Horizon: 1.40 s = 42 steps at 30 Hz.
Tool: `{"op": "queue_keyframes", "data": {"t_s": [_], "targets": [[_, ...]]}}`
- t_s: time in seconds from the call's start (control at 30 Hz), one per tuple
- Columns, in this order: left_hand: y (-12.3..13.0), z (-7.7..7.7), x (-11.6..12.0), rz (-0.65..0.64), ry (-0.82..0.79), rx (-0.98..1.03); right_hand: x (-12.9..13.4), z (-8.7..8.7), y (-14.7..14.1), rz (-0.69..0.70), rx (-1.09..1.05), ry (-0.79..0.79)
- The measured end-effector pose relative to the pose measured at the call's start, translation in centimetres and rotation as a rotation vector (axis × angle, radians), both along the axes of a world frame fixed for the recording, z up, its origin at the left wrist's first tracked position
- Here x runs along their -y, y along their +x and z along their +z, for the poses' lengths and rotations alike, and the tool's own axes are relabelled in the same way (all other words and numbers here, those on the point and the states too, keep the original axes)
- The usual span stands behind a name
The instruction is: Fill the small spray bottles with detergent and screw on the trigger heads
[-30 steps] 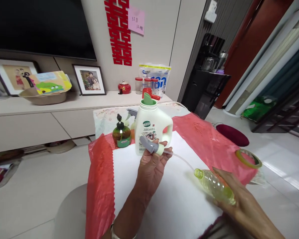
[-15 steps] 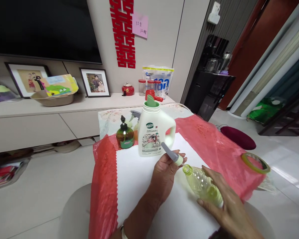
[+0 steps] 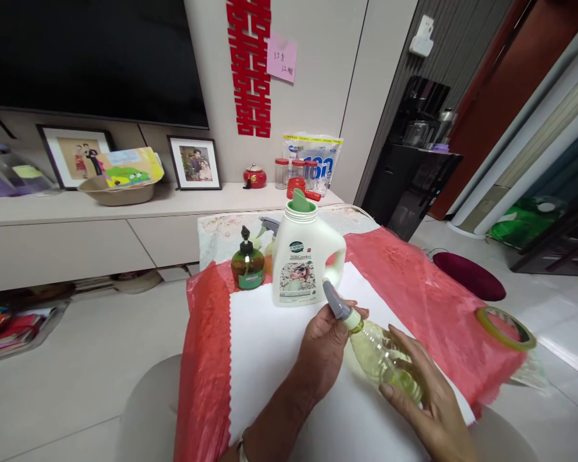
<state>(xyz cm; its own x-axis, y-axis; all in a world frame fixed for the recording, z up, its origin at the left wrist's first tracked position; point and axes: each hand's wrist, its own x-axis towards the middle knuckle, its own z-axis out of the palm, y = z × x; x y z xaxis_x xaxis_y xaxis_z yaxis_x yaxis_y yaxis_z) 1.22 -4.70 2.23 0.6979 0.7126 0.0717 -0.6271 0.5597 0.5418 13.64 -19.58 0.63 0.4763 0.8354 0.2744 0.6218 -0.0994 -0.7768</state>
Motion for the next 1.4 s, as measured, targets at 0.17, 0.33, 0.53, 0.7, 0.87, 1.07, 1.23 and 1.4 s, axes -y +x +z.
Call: {"op": "queue_keyframes", "data": {"t_s": [0.17, 0.33, 0.53, 0.7, 0.87, 1.07, 1.23, 1.4], "targets": [[-0.2, 0.2, 0.0, -0.056, 0.004, 0.058, -0.2, -0.1, 0.0, 0.036, -0.441, -0.006], [-0.3, 0.2, 0.1, 0.019, 0.028, 0.008, -0.7, -1.2, 0.7, 0.125, -0.470, 0.000], [-0.9, 0.4, 0.2, -0.087, 0.066, 0.083, -1.5, 0.2, -1.9, 0.086, -1.242, 0.003], [-0.8, 0.3, 0.1, -0.066, -0.064, 0.075, -2.0, -0.1, -2.2, 0.073, -1.535, -0.059], [-0.3, 0.0, -0.5, 0.054, -0.219, 0.106, -1.5, -1.5, -3.2, 0.120, -1.207, 0.229], [-0.6, 0.0, -0.4, 0.038, -0.105, 0.133, -0.8, -1.1, -4.6, -0.070, -1.059, 0.196], [-0.8, 0.3, -0.2, -0.025, 0.053, 0.127, -0.5, -2.0, -2.7, 0.008, -1.421, -0.138], [-0.7, 0.0, -0.5, 0.067, -0.056, 0.093, -0.1, -3.0, -2.0, -0.024, -0.177, 0.116]]}}
